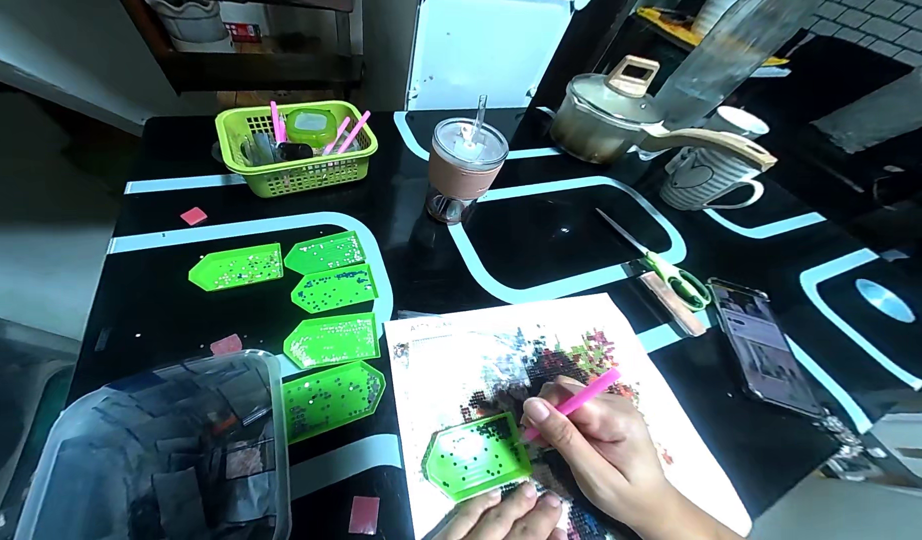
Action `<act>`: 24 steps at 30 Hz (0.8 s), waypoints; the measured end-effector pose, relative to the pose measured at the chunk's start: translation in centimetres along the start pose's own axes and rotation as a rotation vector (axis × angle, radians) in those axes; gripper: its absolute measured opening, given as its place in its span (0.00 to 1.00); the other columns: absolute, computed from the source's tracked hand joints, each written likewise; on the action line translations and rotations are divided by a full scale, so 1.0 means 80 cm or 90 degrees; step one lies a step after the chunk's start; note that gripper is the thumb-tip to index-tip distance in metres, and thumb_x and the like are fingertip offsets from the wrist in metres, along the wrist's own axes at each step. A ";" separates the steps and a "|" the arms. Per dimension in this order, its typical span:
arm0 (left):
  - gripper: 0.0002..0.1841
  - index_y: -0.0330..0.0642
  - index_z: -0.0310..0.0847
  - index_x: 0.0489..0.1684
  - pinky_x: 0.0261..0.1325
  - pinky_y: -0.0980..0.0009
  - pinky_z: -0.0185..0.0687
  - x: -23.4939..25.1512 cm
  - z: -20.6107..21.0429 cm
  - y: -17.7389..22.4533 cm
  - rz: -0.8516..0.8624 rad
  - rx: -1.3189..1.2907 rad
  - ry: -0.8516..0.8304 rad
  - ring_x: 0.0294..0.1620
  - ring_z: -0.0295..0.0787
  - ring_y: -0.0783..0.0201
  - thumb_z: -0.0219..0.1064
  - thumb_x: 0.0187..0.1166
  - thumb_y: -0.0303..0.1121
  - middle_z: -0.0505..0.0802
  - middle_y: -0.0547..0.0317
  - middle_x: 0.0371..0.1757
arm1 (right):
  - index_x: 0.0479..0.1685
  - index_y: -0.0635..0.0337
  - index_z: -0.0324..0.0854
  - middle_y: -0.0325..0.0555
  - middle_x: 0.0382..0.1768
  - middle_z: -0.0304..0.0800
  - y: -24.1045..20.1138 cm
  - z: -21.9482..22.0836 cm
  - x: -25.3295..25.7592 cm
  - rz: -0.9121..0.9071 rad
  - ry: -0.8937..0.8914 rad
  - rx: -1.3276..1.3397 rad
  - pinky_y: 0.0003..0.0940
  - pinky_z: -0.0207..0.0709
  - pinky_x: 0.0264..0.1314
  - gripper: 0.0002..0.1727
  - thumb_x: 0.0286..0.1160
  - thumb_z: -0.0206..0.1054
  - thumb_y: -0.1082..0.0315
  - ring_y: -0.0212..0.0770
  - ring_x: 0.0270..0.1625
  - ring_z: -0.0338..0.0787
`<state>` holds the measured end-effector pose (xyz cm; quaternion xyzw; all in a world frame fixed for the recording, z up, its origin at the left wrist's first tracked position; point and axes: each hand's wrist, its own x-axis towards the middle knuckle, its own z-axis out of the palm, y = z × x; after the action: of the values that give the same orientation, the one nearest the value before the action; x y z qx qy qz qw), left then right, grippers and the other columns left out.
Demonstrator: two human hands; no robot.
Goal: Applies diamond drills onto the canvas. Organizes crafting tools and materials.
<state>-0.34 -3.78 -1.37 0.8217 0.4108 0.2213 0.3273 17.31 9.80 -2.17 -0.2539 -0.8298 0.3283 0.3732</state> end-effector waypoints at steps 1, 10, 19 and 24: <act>0.28 0.34 0.74 0.80 0.88 0.52 0.58 0.000 -0.001 0.000 -0.002 -0.005 -0.003 0.88 0.69 0.49 0.64 0.84 0.39 0.78 0.47 0.84 | 0.30 0.58 0.80 0.38 0.23 0.83 0.000 0.000 0.000 -0.004 -0.002 -0.005 0.20 0.77 0.40 0.21 0.93 0.54 0.58 0.25 0.30 0.83; 0.27 0.34 0.74 0.80 0.89 0.53 0.58 0.000 -0.001 0.001 -0.007 -0.004 -0.003 0.87 0.70 0.49 0.64 0.84 0.38 0.78 0.48 0.84 | 0.31 0.55 0.83 0.28 0.24 0.85 0.002 -0.001 0.007 0.082 0.050 0.117 0.12 0.77 0.31 0.18 0.92 0.57 0.60 0.16 0.28 0.83; 0.28 0.34 0.74 0.80 0.89 0.53 0.59 0.000 0.000 0.001 -0.008 -0.007 0.005 0.87 0.70 0.49 0.66 0.82 0.39 0.79 0.48 0.84 | 0.30 0.59 0.79 0.42 0.23 0.82 0.000 -0.001 0.007 -0.053 -0.028 -0.042 0.22 0.76 0.41 0.21 0.93 0.54 0.58 0.29 0.31 0.83; 0.28 0.34 0.75 0.79 0.88 0.53 0.59 0.000 0.000 0.000 -0.002 -0.006 0.011 0.87 0.71 0.49 0.66 0.83 0.39 0.79 0.47 0.83 | 0.30 0.60 0.80 0.42 0.23 0.83 0.000 -0.002 0.007 -0.048 -0.026 -0.022 0.22 0.76 0.41 0.21 0.93 0.54 0.58 0.28 0.30 0.84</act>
<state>-0.36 -3.79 -1.34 0.8176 0.4135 0.2300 0.3282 17.09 10.24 -1.86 -0.2221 -0.8519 0.3046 0.3635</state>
